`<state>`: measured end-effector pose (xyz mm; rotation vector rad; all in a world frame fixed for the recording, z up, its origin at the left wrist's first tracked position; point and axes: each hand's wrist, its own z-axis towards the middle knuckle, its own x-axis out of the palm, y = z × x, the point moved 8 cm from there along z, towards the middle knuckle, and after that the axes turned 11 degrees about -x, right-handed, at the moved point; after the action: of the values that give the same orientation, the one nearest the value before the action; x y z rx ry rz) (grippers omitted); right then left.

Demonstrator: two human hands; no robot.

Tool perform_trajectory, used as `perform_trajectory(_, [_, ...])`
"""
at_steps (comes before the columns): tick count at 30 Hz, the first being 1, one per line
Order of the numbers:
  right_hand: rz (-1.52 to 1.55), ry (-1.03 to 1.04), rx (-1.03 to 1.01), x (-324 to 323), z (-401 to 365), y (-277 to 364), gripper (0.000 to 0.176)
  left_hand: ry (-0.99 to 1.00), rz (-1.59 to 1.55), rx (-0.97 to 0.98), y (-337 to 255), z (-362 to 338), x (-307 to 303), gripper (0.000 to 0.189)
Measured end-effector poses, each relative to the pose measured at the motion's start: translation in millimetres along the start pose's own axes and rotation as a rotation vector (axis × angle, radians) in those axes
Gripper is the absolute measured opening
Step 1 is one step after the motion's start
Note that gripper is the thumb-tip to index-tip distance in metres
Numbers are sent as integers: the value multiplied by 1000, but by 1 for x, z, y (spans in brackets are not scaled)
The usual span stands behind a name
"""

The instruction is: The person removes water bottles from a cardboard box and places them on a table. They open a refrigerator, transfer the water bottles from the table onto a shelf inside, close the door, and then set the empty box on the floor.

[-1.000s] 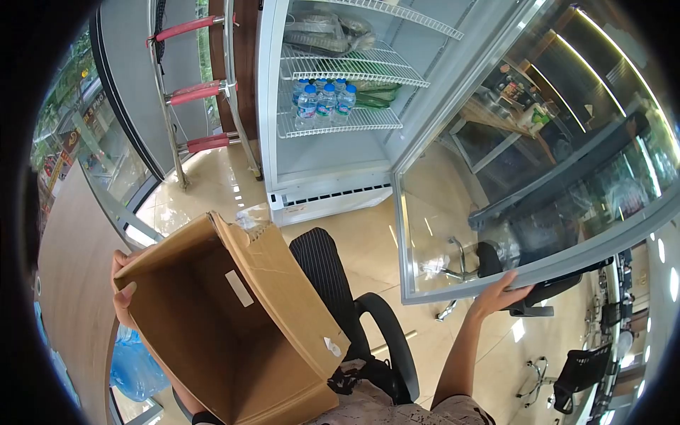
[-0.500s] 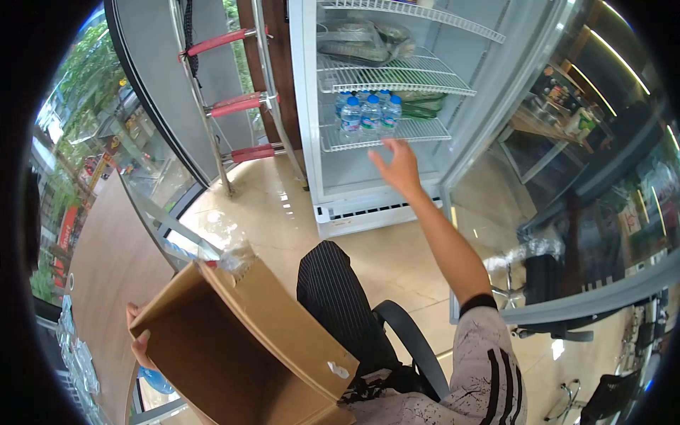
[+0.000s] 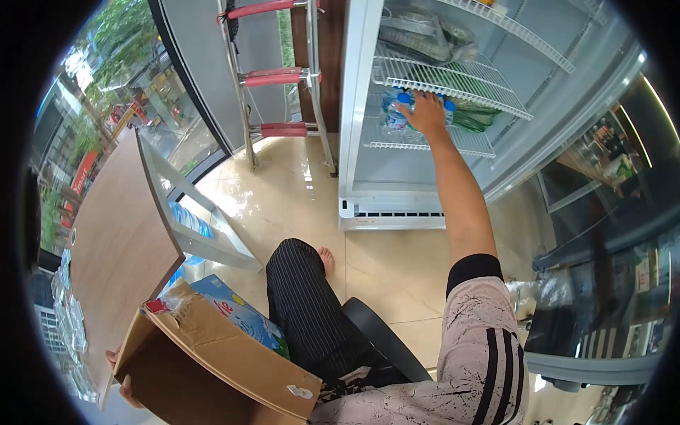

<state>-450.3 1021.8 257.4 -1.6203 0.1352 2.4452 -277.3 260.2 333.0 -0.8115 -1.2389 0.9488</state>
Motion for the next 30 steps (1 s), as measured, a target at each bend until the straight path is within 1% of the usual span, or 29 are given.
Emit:
perform_trajectory(3, [72,-140,18,6,-4,-8,72,-40,65,15,-6,1,-13,42])
perform_trajectory(5, [37,-302,-16,3,-10,-6,73,-80,176,25,-8,5,-23,40])
perform_trajectory(6, [-3,-292,3,3,-11,-7,73,-117,279,32,-12,-1,-30,40])
perform_trajectory(7, [-37,-281,17,2,-14,-9,72,-176,517,30,-24,-4,-33,37])
perform_trajectory(8, [31,-339,-19,2,-19,-13,75,-245,760,18,-40,-3,-36,35])
perform_trajectory(10, [189,-424,55,-8,-42,-15,75,-399,995,-213,-65,-8,-26,12])
perform_trajectory(11, [218,-431,87,-25,-58,-7,73,-383,1034,-215,-75,-9,-36,10])
perform_trajectory(12, [350,-512,16,-26,-71,-21,75,-353,1067,-218,-80,-10,-50,11])
perform_trajectory(13, [251,-526,97,-60,-95,-6,69,-303,1087,-282,-84,-11,-69,17])
perform_trajectory(14, [301,-576,111,-92,-117,1,64,-388,1172,-215,-98,-22,-88,19])
perform_trajectory(15, [218,-660,150,-135,-144,14,61,-399,1202,-325,-109,-37,-115,23])
perform_trajectory(16, [119,-741,201,-182,-174,29,58,-582,1253,-86,-127,-66,-140,27])
perform_trajectory(17, [35,-861,197,-241,-204,60,54,-509,1614,-10,-150,-96,-193,28])
perform_trajectory(18, [-76,-977,199,-298,-239,78,50,-542,1361,-86,-163,-115,-192,26])
perform_trajectory(19, [-309,-1151,182,-349,-282,79,47,-593,1344,-97,-172,-133,-198,26])
perform_trajectory(20, [-552,-1308,143,-389,-325,85,44,-669,1390,-118,-179,-143,-202,26])
perform_trajectory(22, [-995,-1486,361,-444,-416,62,44,-814,1467,-174,-190,-173,-214,26])
perform_trajectory(23, [-748,-1601,369,-449,-439,39,47,-869,1493,-211,-188,-187,-222,26])
perform_trajectory(24, [-932,-1401,351,-446,-414,65,48,-906,1523,-255,-183,-197,-233,26])
perform_trajectory(26, [-826,-1198,289,-427,-400,82,47,-966,1553,-331,-167,-220,-259,26])
perform_trajectory(28, [-511,-1164,282,-397,-392,95,46,-979,1575,-393,-147,-233,-285,26])
perform_trajectory(30, [-163,-1084,330,-345,-375,87,50,-977,1590,-444,-127,-246,-312,25])
